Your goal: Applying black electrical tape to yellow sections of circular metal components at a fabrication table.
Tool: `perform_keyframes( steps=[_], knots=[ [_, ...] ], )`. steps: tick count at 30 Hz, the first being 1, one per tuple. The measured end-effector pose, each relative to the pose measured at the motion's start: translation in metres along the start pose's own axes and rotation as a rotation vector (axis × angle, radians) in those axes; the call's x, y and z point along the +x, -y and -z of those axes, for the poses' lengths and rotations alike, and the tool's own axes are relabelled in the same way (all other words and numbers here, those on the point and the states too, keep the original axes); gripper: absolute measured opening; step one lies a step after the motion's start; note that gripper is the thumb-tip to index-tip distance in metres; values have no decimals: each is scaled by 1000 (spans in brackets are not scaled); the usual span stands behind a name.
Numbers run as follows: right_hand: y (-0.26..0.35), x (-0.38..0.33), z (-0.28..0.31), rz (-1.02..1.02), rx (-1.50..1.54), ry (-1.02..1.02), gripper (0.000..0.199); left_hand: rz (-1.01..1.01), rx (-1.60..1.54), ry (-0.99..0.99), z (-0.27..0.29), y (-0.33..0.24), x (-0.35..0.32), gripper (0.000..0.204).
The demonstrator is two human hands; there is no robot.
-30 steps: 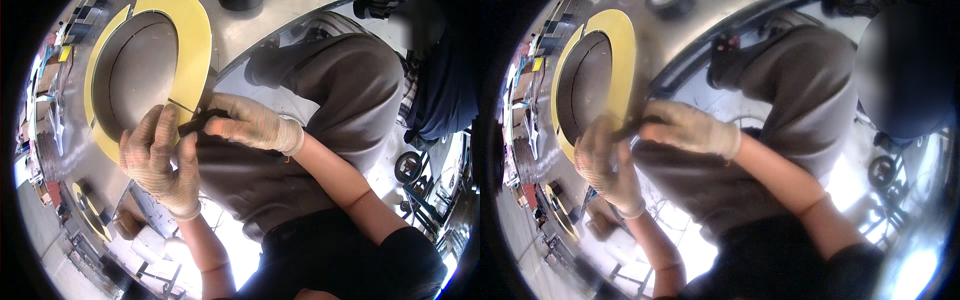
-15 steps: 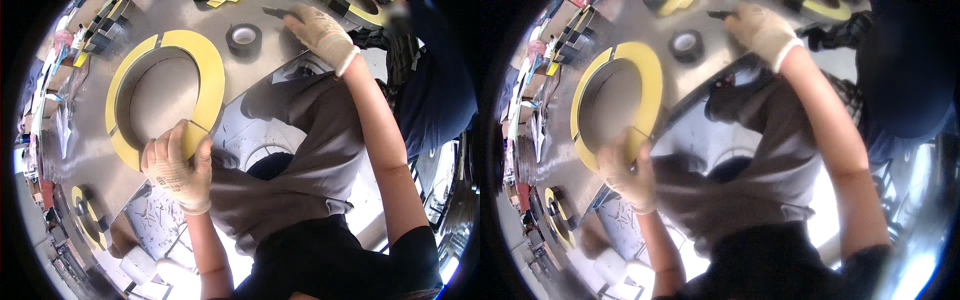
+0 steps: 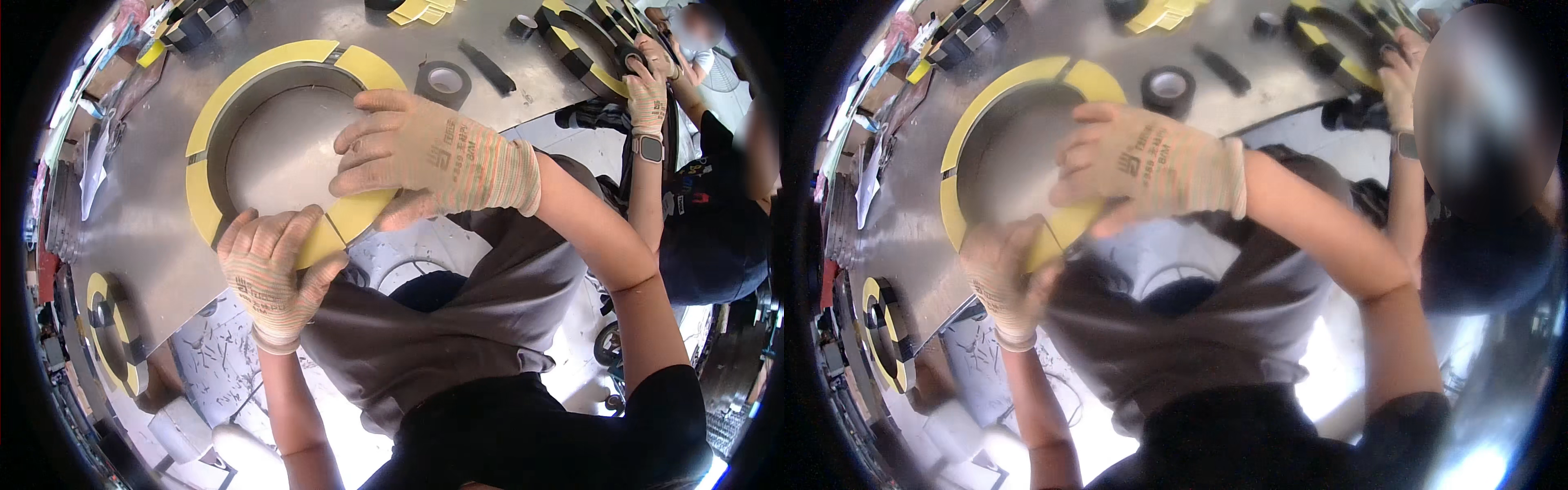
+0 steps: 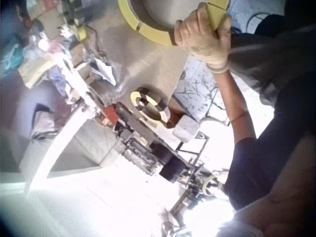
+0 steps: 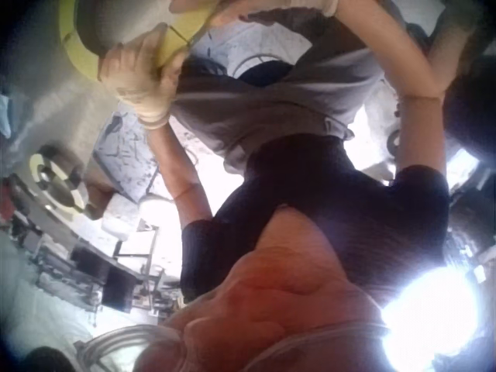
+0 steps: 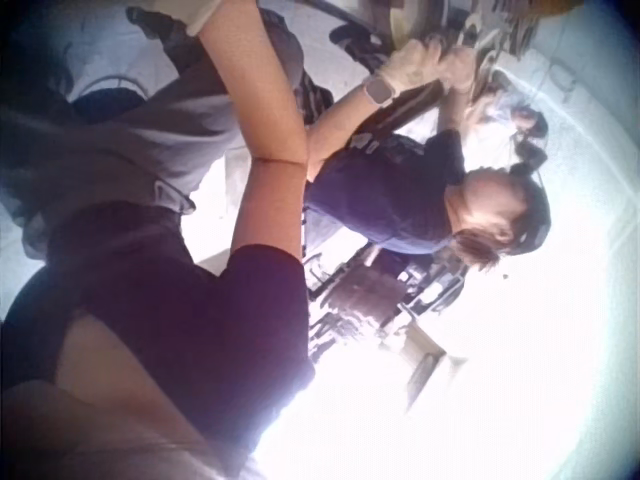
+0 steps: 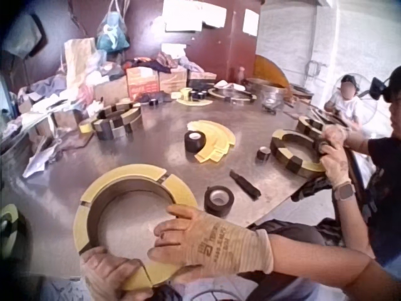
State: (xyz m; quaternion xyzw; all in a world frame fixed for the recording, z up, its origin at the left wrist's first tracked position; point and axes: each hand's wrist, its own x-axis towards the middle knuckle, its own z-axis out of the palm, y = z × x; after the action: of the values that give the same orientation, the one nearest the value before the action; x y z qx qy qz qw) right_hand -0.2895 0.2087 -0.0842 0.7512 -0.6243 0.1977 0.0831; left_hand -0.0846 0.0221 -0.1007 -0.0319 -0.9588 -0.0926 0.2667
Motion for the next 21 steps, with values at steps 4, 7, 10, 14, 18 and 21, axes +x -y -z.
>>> perform_keyframes(
  steps=[4, 7, 10, 14, 18, 21],
  knots=[
    [1, 3, -10, -67, 203, -44, 54, -40, -21, -25, 1, 8, -2, 56],
    [3, 4, -6, -95, 272, -3, 51, -28, -51, -12, 1, 6, 0, 56],
    [-3, 5, -16, -19, 312, -55, 53, 1, -25, 4, 2, 2, 1, 54],
    [-1, 4, -16, -31, 316, -67, 52, 32, -44, 34, 5, -1, 2, 53],
    [-2, 2, -18, -58, 279, -98, 55, 118, -35, 21, 6, -19, 11, 52],
    [0, 1, -13, -80, 248, -62, 57, 107, 10, -27, -1, -23, 8, 51]
  ],
)
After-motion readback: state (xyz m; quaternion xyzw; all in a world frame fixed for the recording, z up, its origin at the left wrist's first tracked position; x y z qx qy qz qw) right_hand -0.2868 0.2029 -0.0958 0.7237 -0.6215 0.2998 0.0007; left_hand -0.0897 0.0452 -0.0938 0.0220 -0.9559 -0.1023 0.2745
